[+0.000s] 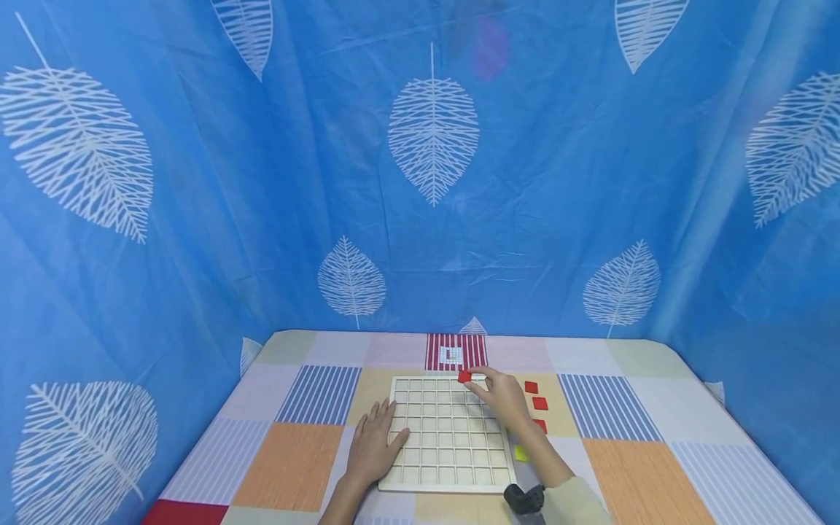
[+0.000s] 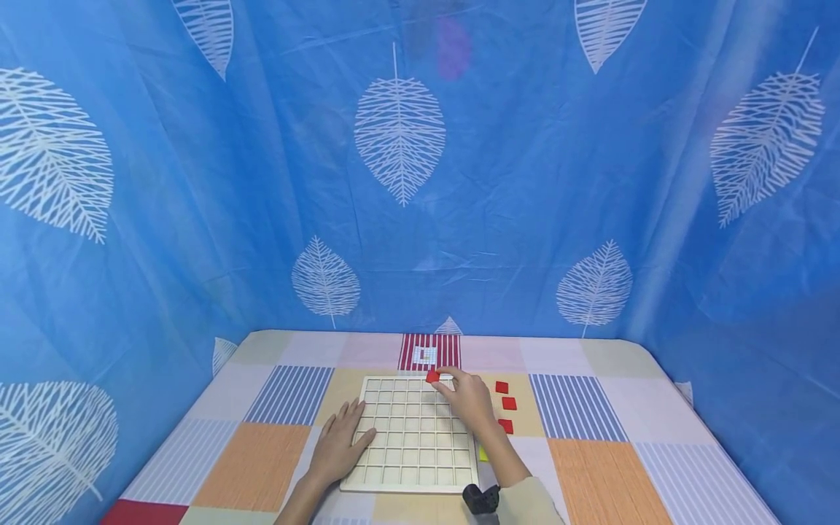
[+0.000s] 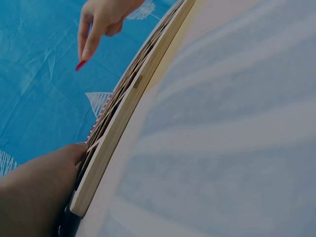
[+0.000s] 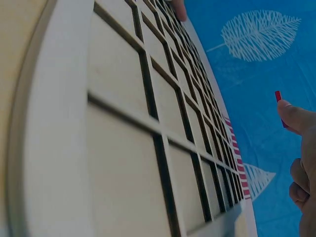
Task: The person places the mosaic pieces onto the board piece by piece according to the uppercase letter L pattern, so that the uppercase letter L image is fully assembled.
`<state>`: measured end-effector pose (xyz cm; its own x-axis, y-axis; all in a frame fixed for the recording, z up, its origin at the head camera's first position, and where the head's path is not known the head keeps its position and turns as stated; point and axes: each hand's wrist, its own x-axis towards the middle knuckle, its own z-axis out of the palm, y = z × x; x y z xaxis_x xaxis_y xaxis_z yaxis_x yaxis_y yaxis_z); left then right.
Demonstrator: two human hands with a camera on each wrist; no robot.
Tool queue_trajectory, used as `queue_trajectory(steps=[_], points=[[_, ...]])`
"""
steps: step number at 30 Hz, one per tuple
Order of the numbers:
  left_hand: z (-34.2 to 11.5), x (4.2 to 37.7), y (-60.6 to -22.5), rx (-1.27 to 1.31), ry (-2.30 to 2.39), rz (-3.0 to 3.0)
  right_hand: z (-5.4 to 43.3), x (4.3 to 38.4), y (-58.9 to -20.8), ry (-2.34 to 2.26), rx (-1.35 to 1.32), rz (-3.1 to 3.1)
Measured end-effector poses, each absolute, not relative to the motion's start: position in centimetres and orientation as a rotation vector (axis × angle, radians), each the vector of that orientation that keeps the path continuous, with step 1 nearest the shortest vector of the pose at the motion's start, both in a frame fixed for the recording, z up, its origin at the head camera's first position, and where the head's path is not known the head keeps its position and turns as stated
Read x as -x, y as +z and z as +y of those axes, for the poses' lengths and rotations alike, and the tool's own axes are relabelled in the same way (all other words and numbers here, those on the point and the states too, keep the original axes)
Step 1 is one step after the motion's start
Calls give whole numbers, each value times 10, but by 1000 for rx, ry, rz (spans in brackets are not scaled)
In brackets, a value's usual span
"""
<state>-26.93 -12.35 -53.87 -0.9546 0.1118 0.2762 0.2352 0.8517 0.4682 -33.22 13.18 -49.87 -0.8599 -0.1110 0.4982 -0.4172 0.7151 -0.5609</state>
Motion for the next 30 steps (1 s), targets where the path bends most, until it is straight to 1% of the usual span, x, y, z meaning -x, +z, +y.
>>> queue_trajectory(steps=[17, 24, 30], points=[[-124, 271, -542, 279, -720, -2770, 83, 345, -516, 940, -538, -2614], [-123, 270, -541, 276, -729, -2773, 75, 344, -524, 905, -566, -2666], [-124, 270, -541, 258, -719, -2778, 72, 342, -524, 880, -562, -2665]])
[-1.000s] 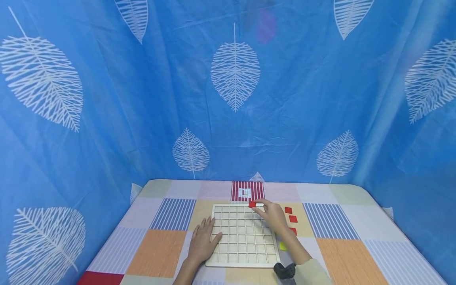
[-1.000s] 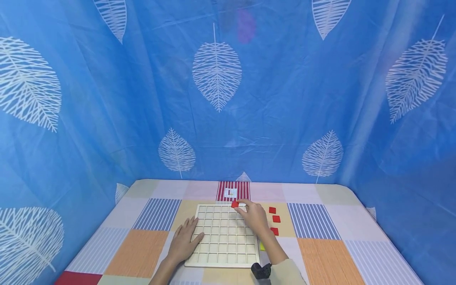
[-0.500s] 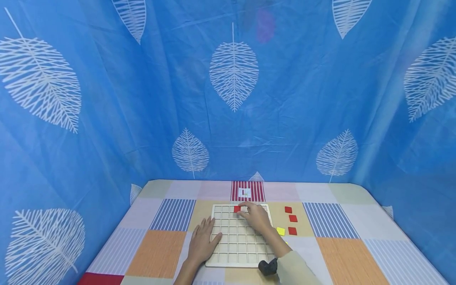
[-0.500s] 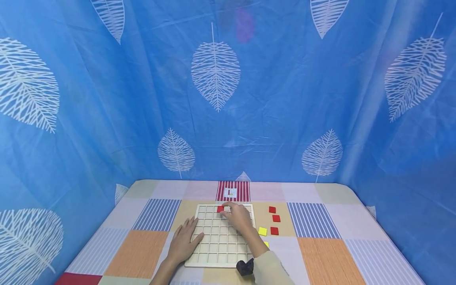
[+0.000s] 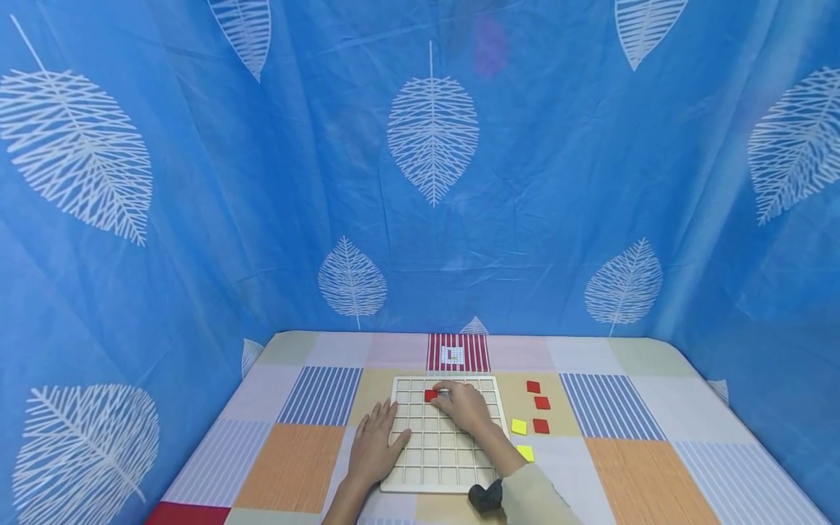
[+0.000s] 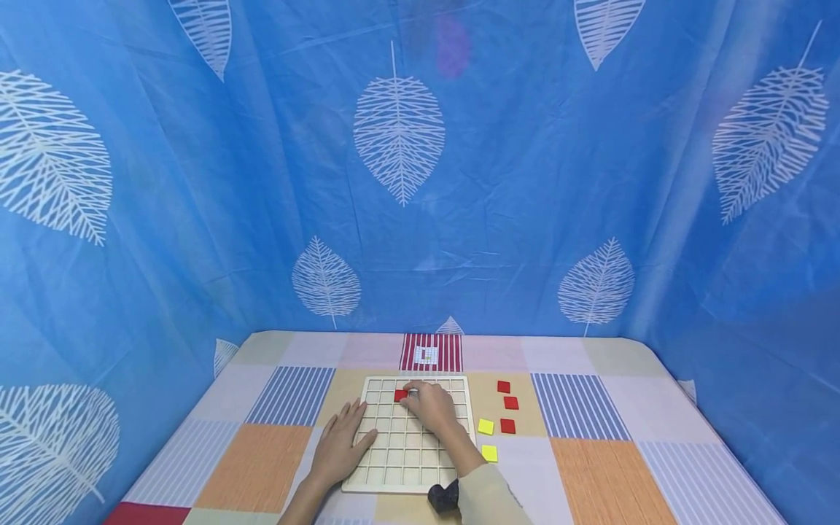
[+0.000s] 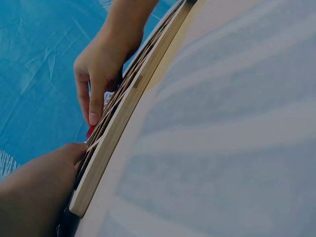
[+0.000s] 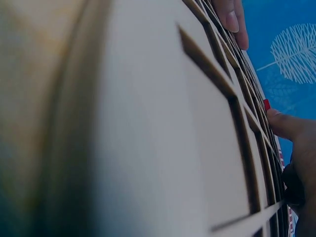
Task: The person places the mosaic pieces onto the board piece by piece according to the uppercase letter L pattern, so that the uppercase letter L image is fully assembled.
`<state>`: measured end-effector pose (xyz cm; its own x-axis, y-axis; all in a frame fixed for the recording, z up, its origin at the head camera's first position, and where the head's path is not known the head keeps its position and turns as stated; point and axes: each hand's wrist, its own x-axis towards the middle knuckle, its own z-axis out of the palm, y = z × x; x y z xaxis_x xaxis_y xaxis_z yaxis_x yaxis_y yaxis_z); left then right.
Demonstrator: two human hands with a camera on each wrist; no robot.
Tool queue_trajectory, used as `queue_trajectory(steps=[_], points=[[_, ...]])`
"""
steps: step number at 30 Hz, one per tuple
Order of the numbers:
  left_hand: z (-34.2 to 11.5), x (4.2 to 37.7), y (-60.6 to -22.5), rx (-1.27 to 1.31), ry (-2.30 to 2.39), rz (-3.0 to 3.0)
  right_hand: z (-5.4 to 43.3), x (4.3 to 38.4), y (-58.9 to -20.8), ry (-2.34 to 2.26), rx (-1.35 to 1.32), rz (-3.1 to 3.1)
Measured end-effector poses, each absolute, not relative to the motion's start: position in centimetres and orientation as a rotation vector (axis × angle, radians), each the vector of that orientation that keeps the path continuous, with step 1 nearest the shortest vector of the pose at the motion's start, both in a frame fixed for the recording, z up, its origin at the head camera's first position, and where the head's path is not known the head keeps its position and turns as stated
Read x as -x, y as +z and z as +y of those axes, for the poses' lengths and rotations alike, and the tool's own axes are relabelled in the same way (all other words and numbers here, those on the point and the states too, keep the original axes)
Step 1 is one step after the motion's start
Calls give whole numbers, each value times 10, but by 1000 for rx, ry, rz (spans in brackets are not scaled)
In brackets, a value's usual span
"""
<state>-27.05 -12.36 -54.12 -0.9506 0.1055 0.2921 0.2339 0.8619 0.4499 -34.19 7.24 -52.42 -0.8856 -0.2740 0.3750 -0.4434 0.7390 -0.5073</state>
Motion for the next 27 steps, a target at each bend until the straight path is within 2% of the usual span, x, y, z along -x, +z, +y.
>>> queue_trajectory(steps=[7, 14, 27], points=[[-124, 271, -542, 262, -719, -2787, 73, 342, -525, 916, -568, -2672], [-124, 269, -543, 257, -752, -2768, 89, 332, -522, 1143, -511, -2650], [-124, 268, -539, 125, -907, -2701, 178, 340, -500, 1132, -222, -2526]])
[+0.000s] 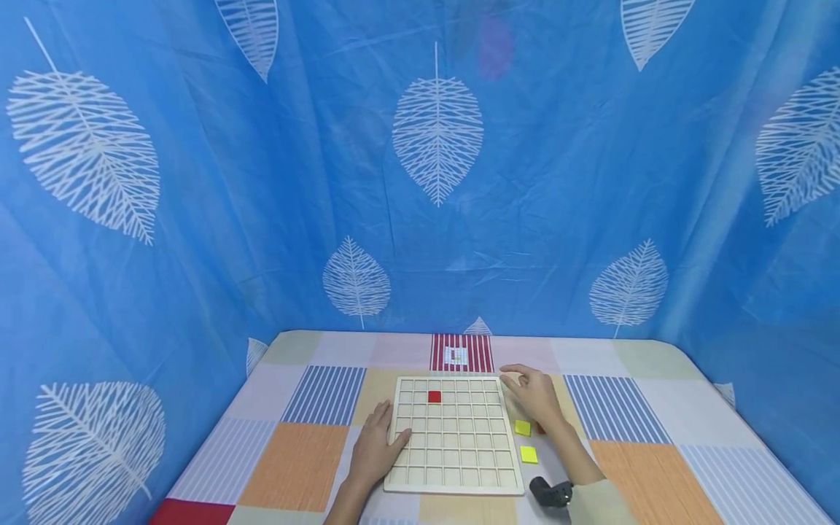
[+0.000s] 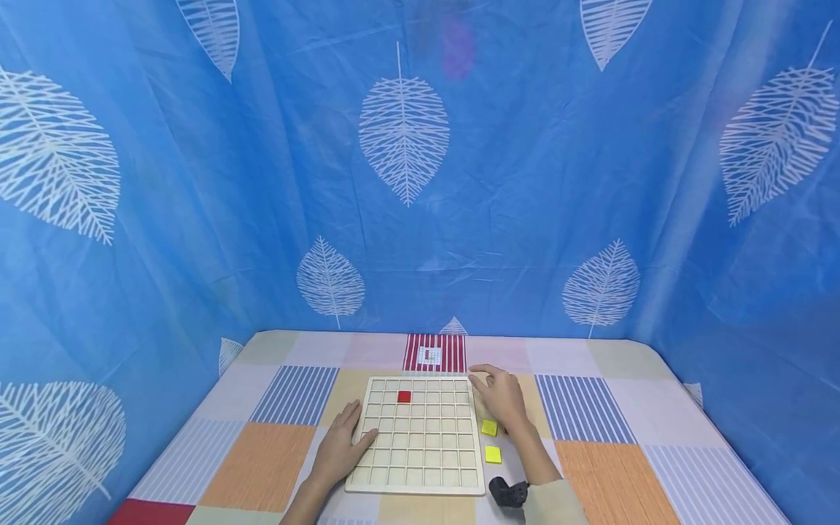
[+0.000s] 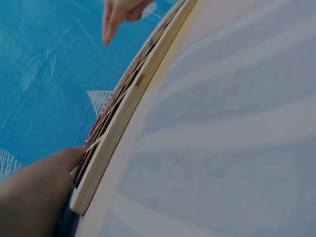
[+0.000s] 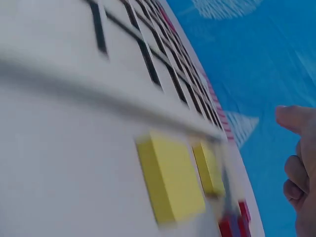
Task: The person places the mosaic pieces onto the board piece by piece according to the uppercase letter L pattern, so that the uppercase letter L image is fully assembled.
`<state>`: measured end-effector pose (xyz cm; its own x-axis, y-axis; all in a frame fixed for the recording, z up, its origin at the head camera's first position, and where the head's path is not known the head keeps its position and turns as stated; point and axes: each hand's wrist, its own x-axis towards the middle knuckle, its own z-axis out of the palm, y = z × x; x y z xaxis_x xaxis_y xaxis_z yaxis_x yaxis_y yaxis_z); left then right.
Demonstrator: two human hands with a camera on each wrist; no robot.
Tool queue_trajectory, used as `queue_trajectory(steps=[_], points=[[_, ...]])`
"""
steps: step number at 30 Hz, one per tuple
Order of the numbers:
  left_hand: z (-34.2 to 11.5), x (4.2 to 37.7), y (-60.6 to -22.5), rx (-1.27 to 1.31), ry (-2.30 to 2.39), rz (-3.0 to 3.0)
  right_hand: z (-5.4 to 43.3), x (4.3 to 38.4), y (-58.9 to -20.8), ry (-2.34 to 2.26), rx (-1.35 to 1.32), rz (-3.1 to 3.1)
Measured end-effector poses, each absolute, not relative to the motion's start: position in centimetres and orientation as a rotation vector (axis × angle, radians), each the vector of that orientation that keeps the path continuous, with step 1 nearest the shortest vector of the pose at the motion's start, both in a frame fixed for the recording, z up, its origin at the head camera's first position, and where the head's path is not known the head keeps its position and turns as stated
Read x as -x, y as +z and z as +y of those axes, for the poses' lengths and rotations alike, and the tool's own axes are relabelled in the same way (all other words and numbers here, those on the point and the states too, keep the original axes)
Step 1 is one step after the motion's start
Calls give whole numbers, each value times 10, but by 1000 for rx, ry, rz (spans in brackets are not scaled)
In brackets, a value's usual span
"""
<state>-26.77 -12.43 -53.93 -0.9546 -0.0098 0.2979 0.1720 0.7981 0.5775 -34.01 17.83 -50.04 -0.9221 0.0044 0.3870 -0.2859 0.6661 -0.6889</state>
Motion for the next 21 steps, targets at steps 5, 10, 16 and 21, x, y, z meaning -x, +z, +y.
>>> queue_trajectory(steps=[5, 10, 16, 21], points=[[-126, 268, -541, 164, -860, -2705, 215, 347, -509, 1116, -145, -2510], [-126, 268, -542, 170, -865, -2710, 245, 352, -522, 1071, -92, -2634], [-126, 270, -543, 134, -882, -2713, 261, 353, -534, 1009, -152, -2696], [-126, 271, -542, 119, -871, -2719, 263, 354, -535, 1028, -207, -2711]])
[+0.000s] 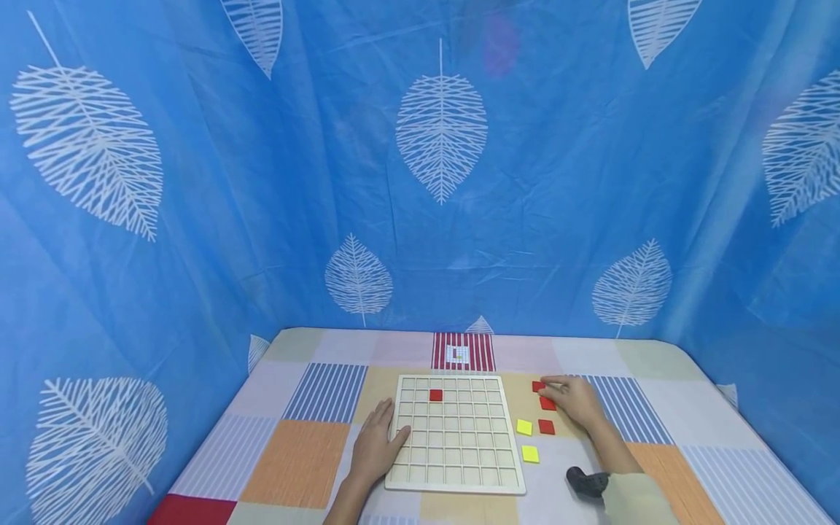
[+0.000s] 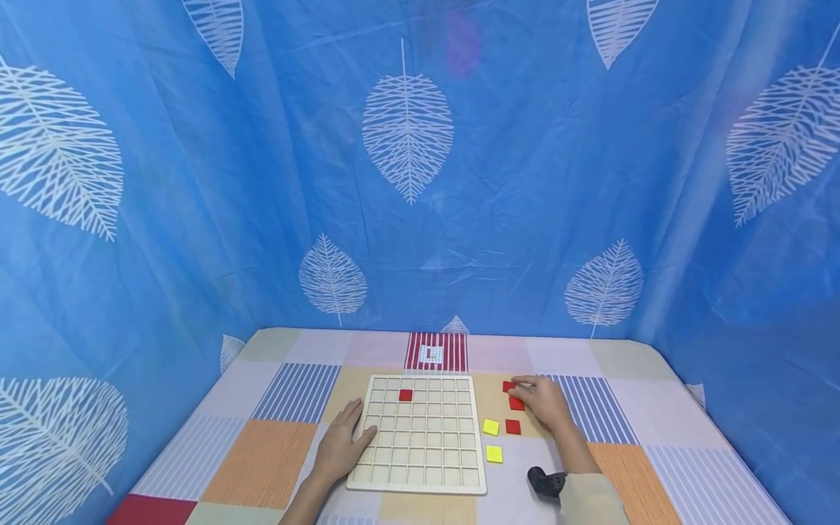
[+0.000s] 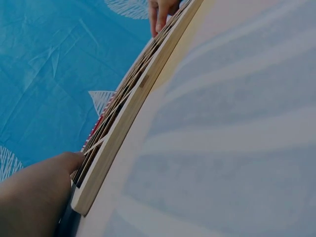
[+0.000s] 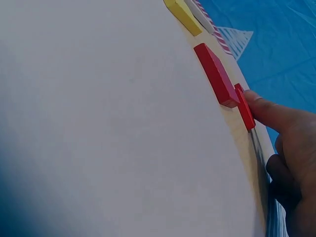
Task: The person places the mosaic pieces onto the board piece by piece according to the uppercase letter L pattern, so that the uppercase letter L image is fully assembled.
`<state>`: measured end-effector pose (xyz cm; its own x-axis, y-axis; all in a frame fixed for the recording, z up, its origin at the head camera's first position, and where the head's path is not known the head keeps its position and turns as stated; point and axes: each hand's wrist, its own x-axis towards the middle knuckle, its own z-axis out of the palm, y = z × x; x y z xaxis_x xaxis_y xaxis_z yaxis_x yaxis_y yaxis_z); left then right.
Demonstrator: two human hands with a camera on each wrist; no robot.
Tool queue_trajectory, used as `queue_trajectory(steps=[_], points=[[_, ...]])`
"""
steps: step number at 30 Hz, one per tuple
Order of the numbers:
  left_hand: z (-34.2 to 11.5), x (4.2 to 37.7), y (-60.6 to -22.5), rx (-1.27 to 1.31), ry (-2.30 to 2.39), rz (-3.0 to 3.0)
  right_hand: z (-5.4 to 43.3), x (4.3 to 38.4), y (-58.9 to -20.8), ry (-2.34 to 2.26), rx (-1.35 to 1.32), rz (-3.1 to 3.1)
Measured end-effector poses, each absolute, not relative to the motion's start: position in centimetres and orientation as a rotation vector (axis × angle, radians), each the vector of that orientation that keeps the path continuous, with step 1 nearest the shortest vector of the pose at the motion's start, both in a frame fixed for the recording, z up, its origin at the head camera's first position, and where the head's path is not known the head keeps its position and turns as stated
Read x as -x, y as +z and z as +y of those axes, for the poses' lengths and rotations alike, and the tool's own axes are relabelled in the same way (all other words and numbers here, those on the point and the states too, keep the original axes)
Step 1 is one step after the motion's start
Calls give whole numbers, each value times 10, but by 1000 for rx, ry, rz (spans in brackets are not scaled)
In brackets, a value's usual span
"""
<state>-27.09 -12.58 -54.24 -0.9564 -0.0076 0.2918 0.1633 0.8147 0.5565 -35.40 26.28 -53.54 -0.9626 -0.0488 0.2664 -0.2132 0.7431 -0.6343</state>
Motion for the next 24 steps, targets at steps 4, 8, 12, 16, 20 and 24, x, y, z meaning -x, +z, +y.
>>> queue_trajectory(steps=[4, 8, 12, 16, 20, 24], points=[[-126, 271, -542, 139, -869, -2690, 262, 355, -534, 1028, -195, -2736], [-126, 271, -543, 158, -851, -2666, 261, 355, -533, 1029, -161, -2743], [-126, 271, -544, 157, -829, -2674, 256, 352, -533, 1028, -101, -2723], [-127, 270, -544, 144, -826, -2686, 244, 347, -533, 1073, -18, -2702], [-128, 270, -543, 132, -838, -2701, 229, 343, -531, 1074, -42, -2650], [-127, 272, -543, 125, -842, -2722, 211, 338, -522, 1013, -154, -2574]])
